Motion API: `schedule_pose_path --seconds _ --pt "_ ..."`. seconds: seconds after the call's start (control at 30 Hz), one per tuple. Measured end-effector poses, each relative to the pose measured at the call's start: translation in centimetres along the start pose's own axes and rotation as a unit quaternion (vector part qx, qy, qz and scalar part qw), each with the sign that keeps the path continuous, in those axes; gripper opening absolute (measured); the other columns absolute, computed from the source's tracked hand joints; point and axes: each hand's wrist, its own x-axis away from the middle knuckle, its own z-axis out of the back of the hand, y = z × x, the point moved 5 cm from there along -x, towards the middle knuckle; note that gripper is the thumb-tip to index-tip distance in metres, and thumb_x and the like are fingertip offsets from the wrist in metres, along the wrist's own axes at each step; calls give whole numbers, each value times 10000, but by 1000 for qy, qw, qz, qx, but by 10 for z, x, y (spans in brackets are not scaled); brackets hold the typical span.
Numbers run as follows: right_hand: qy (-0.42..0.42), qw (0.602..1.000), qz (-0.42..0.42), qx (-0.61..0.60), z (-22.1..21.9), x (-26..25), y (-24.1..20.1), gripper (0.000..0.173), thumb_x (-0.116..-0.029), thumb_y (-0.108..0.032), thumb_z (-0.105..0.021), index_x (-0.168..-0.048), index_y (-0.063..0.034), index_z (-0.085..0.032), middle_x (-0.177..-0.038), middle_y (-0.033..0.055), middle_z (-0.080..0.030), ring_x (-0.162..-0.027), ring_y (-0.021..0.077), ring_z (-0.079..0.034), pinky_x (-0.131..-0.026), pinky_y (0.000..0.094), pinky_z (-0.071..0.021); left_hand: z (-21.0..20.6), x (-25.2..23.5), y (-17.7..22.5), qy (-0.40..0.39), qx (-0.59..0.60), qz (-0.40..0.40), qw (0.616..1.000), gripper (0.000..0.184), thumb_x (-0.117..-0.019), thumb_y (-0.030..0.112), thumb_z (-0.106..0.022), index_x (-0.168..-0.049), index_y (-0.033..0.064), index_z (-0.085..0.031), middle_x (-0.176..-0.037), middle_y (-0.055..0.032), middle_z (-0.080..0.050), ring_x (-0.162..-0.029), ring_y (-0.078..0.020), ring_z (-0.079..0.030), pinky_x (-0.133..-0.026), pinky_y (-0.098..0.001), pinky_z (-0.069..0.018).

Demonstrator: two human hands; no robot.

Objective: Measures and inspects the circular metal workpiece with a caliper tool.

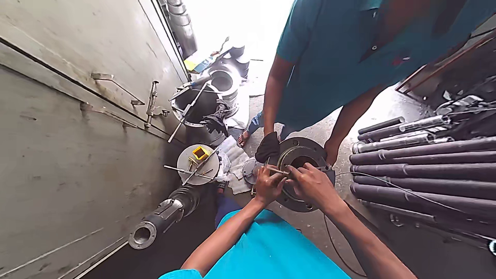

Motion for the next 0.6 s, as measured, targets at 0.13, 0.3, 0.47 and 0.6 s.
schedule_pose_path --seconds 0.13,0.3,0.47,0.6 --pt "-44 997 -54 12 0 -1 -9 569 -1020 -376 -526 -1528 -122 -476 -785 159 -684 -802 407 -680 -685 518 -538 1 0 2 10 -1 -9 1000 258 -899 364 -682 -907 142 -813 -1022 -132 -735 -947 -306 -667 -857 -487 -528" --pt "16 997 -66 -23 -4 -2 -12 583 -1024 -336 -465 -1601 -315 -384 -680 137 -644 -653 379 -660 -619 538 -511 0 -1 2 21 2 -16 1000 197 -898 295 -669 -932 166 -814 -1037 -89 -735 -958 -264 -663 -864 -461 -515" --pt "65 992 -92 -55 -12 4 -15 502 -1046 -334 -437 -1543 -392 -474 -723 132 -678 -641 353 -668 -583 528 -511 0 2 2 17 0 6 1000 160 -857 273 -718 -906 153 -812 -1051 -90 -733 -964 -275 -662 -857 -477 -527" --pt "88 988 -117 -47 -17 6 -20 428 -1044 -310 -433 -1415 -304 -645 -711 149 -686 -631 367 -677 -566 541 -511 0 1 3 16 -9 6 1000 145 -841 250 -742 -868 120 -800 -1064 -102 -737 -977 -298 -675 -860 -493 -544"
